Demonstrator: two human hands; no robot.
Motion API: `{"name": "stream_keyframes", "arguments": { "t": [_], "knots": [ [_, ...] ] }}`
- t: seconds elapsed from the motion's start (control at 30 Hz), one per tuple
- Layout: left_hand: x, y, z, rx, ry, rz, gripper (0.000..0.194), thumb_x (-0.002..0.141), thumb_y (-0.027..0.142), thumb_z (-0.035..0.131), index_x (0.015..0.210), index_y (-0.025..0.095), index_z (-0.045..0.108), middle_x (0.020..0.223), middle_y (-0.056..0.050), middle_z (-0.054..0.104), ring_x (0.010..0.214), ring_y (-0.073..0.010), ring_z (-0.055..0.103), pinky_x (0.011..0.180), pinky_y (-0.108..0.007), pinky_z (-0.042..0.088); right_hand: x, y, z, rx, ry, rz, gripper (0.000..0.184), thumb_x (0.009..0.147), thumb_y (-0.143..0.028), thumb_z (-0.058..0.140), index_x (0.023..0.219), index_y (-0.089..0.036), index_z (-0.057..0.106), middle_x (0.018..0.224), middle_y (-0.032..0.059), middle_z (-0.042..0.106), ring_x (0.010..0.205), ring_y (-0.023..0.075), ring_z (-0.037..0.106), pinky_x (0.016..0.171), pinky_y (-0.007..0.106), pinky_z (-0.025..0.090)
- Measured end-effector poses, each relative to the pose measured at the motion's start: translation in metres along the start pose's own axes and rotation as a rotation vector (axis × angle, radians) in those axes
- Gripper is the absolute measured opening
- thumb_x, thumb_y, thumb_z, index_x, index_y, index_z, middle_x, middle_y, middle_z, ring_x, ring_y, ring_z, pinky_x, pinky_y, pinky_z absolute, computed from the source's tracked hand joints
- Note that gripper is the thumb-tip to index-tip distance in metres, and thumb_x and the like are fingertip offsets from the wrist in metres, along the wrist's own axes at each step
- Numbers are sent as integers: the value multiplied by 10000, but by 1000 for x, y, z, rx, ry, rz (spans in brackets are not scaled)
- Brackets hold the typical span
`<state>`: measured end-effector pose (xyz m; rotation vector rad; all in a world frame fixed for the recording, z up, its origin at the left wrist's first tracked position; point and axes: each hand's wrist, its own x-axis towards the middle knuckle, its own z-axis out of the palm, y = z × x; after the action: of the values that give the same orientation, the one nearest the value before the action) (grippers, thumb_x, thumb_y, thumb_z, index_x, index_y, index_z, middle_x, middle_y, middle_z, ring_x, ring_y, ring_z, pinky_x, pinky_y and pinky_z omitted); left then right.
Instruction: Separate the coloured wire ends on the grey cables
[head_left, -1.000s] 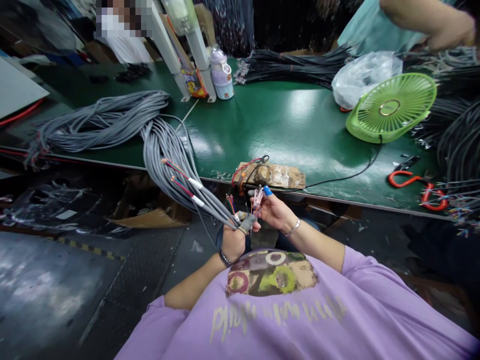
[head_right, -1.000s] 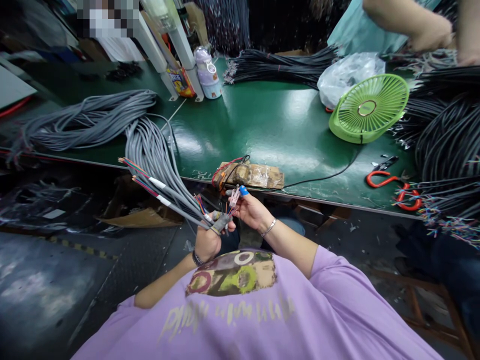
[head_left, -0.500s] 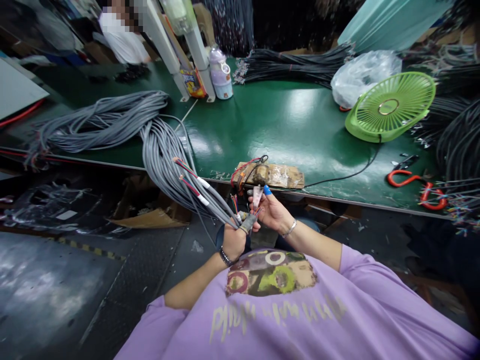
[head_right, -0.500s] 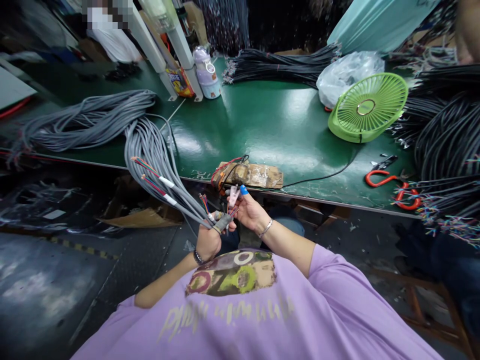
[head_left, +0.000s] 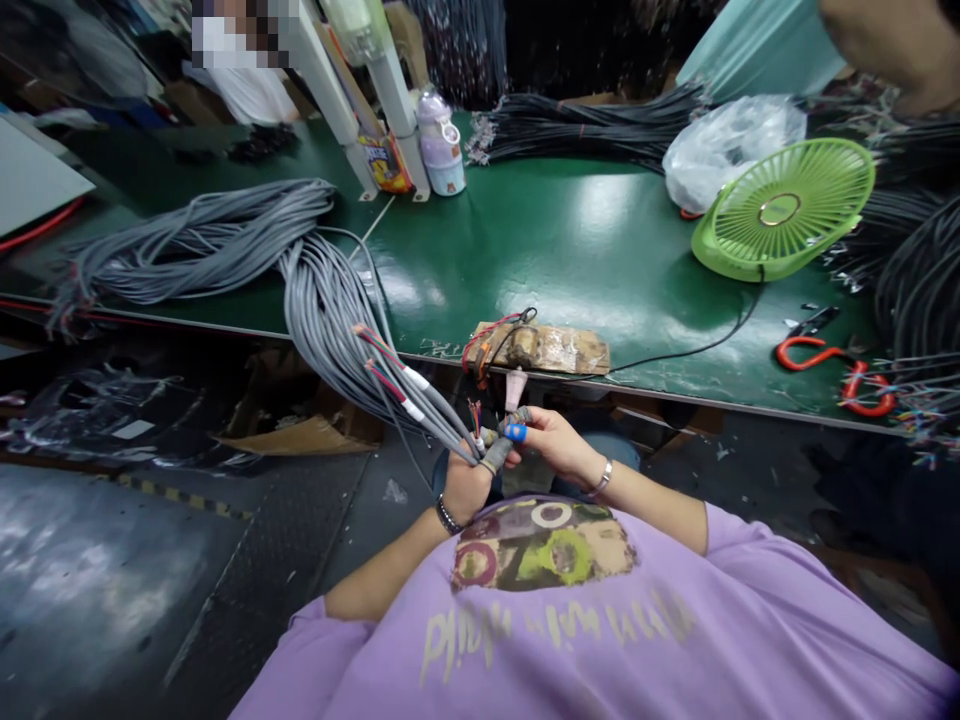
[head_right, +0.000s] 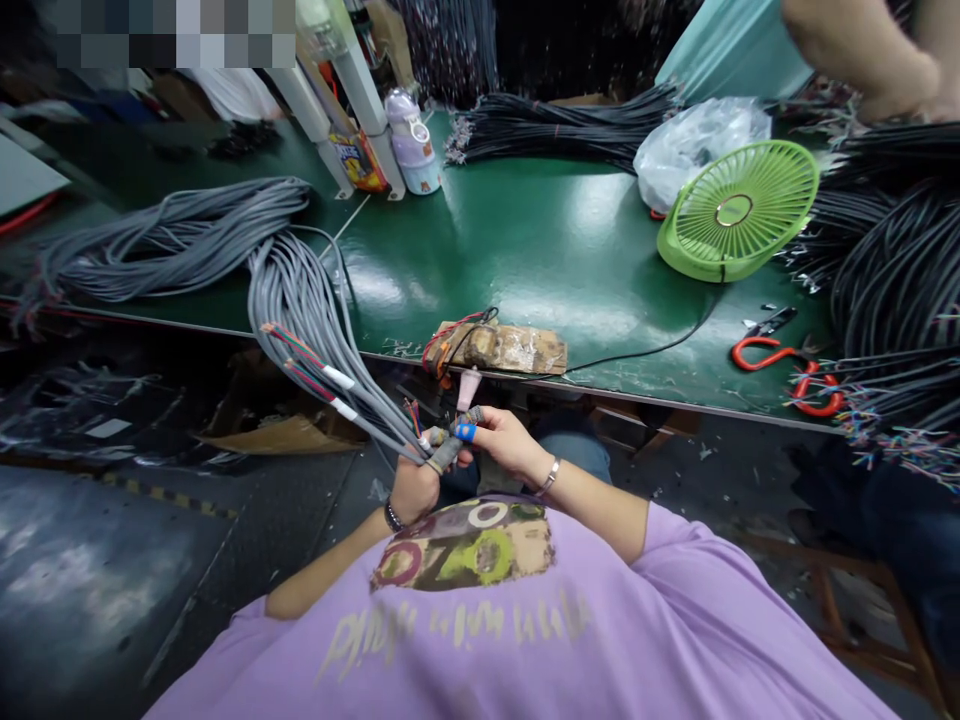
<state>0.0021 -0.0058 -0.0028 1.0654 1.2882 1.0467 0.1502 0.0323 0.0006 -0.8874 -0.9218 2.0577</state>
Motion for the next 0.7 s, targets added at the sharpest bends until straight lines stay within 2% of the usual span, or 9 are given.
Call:
{"name": "stream_keyframes", "arguments": {
  "t": [0.13,0.23,0.37,0.57,0.7],
  "knots": [
    [3,9,-4,14,-130,-98,246,736,374,720,685,142,658,606,-39,692,544,-148,628,537,-240,489,0,-6,-2,-108,-52,0,328,706,-437,735,744,-136,611,547,-10,604,533,123,558,611,275,451],
    [5,13,-6,-6,-163,-145,263,716,384,735,680,138,651,579,-37,681,515,-144,612,522,-240,484,0,-6,-4,-169,-19,-14,336,689,-438,746,735,-127,628,579,0,627,545,115,560,608,260,445],
    [5,10,-3,-38,-119,-119,255,741,385,714,686,144,653,587,-34,681,523,-144,612,541,-251,495,-1,-3,1,-130,19,-44,352,719,-482,706,704,-151,588,516,-17,583,502,118,537,552,258,418],
    [3,3,1,-59,-35,-36,252,780,361,682,641,153,646,647,-42,701,581,-145,629,552,-243,476,-1,0,3,-168,173,-56,343,709,-459,726,699,-140,598,525,-28,550,516,88,479,539,230,368],
    [2,2,1,-138,18,-31,236,780,361,680,665,157,649,641,-37,701,580,-146,630,524,-236,446,2,7,-8,-5,105,13,376,666,-470,768,755,-133,626,625,-13,579,570,80,496,572,219,396]
  ]
}}
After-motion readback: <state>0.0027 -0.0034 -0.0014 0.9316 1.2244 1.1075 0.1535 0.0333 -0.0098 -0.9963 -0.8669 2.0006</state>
